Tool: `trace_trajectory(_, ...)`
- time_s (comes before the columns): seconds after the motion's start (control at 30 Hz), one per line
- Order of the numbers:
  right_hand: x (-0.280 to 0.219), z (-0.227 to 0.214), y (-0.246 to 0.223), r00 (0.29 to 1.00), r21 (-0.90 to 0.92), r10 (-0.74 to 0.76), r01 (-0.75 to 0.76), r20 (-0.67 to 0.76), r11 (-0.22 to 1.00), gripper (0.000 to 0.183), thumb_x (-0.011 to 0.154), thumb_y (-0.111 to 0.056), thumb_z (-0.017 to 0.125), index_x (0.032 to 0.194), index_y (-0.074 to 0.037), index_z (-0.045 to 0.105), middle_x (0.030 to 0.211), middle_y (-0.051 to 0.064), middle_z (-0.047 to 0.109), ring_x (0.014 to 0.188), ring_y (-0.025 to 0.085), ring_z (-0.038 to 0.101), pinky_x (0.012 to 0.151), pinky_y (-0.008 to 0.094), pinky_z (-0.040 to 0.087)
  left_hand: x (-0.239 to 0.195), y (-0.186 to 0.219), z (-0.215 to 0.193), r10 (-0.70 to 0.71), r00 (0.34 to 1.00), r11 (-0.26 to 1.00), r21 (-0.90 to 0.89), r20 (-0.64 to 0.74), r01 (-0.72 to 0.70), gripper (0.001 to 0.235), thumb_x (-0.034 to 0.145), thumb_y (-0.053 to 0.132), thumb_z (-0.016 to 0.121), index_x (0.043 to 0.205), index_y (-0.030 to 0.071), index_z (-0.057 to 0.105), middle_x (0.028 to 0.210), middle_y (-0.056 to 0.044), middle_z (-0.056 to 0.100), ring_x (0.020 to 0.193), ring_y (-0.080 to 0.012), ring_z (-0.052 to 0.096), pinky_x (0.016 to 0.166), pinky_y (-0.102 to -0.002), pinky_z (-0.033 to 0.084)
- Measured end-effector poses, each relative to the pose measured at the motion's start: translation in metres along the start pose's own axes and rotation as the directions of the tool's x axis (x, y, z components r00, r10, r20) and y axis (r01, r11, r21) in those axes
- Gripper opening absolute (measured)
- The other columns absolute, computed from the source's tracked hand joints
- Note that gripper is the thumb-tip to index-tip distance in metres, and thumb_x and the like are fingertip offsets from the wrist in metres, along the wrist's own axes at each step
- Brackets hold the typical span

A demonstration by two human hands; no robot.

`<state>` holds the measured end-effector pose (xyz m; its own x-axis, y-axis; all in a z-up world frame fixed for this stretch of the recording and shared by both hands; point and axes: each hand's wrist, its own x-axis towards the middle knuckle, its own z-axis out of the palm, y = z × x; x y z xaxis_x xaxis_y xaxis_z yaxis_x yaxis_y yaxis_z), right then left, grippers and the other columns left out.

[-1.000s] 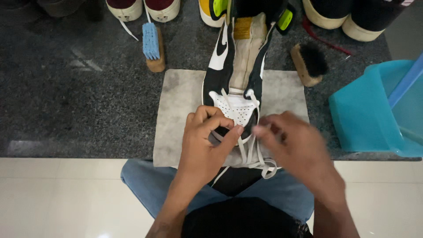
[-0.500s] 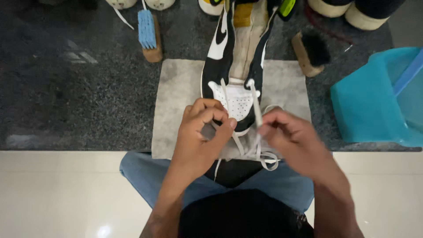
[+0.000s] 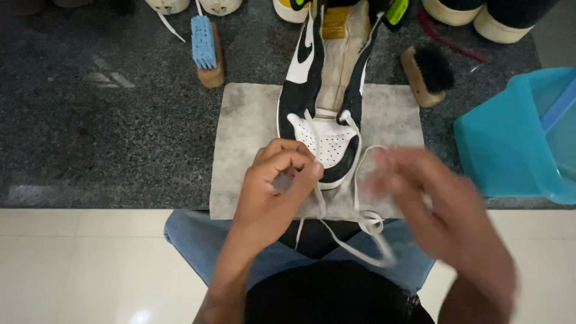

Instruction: The person laces a black and white high-top sneaker by threading white shoelaces through the eyelets. They pull the laces tight and arrange them across the tongue of the shoe.

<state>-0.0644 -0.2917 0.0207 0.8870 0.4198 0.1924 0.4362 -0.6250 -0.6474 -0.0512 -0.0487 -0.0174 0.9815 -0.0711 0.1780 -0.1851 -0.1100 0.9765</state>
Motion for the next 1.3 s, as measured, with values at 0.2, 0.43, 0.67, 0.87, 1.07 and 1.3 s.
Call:
trace_trajectory(0.2, 0.020, 0.030, 0.040, 0.999, -0.336, -0.040, 0.037, 0.000, 0.941, 0.047, 0.095, -0.001, 0.049, 0.142, -0.006, 0.057, 0.141, 0.019, 0.054, 0.130, 0.041, 0.052, 0.099, 0.049, 0.038, 0.000, 0.003, 0.002, -0.056, 0.998, 0.998, 0.031, -0.012, 0.057, 0.027, 0.100, 0.030, 0.062, 0.078, 0.015, 0.066, 0.099, 0.004, 0.061, 0.096, -0.0148, 0.054, 0.081, -0.030, 0.047)
trace_trajectory(0.43, 0.025, 0.023, 0.008, 0.927, -0.275, 0.374, -0.358, 0.007, 0.892, 0.039, 0.104, -0.048, 0.054, 0.082, -0.016, 0.060, 0.068, 0.004, 0.058, 0.057, 0.022, 0.054, 0.053, 0.045, 0.035, 0.001, 0.004, 0.007, -0.021, 0.998, 0.989, 0.143, -0.058, 0.029, 0.019, 0.096, 0.026, 0.067, 0.080, 0.017, 0.068, 0.097, 0.005, 0.065, 0.097, -0.0133, 0.057, 0.088, -0.028, 0.044)
trace_trajectory(0.67, 0.029, 0.033, 0.015, 0.867, 0.029, 0.480, -0.487, 0.133, 0.873, 0.030, 0.104, -0.040, 0.060, 0.091, -0.015, 0.070, 0.068, 0.002, 0.056, 0.059, 0.014, 0.045, 0.057, 0.036, 0.037, 0.000, 0.000, 0.003, 0.000, 1.000, 0.981, 0.195, 0.022, -0.004, 0.014, 0.097, 0.029, 0.067, 0.090, 0.017, 0.070, 0.104, 0.003, 0.063, 0.101, -0.0189, 0.057, 0.093, -0.037, 0.045)
trace_trajectory(0.87, 0.024, 0.017, -0.009, 0.968, 0.305, 0.248, -0.224, -0.042, 0.926, 0.013, 0.104, -0.014, 0.059, 0.101, -0.007, 0.071, 0.086, -0.001, 0.064, 0.068, 0.008, 0.048, 0.060, 0.026, 0.038, 0.002, 0.020, 0.006, -0.020, 0.999, 0.998, 0.062, 0.051, 0.017, 0.010, 0.094, 0.020, 0.070, 0.088, 0.012, 0.069, 0.097, 0.001, 0.063, 0.090, -0.0118, 0.060, 0.080, -0.026, 0.047)
trace_trajectory(1.07, 0.024, 0.014, -0.012, 0.969, 0.217, 0.242, -0.227, -0.044, 0.950, 0.022, 0.108, -0.022, 0.057, 0.090, -0.010, 0.063, 0.085, -0.001, 0.059, 0.076, 0.011, 0.052, 0.072, 0.030, 0.042, 0.004, 0.015, 0.008, 0.040, 0.997, 0.999, -0.004, 0.059, -0.040, 0.010, 0.097, 0.017, 0.067, 0.091, 0.009, 0.064, 0.098, -0.002, 0.060, 0.085, -0.0123, 0.057, 0.079, -0.027, 0.047)
trace_trajectory(1.3, 0.017, 0.028, 0.015, 0.947, -0.052, 0.266, -0.279, -0.181, 0.959, 0.022, 0.107, -0.025, 0.056, 0.115, -0.008, 0.067, 0.112, 0.010, 0.067, 0.095, 0.025, 0.065, 0.070, 0.039, 0.049, -0.004, 0.020, 0.008, 0.060, 0.997, 0.998, 0.004, 0.048, -0.060, 0.019, 0.102, 0.017, 0.058, 0.088, 0.009, 0.068, 0.090, -0.001, 0.061, 0.082, -0.0103, 0.056, 0.074, -0.025, 0.044)
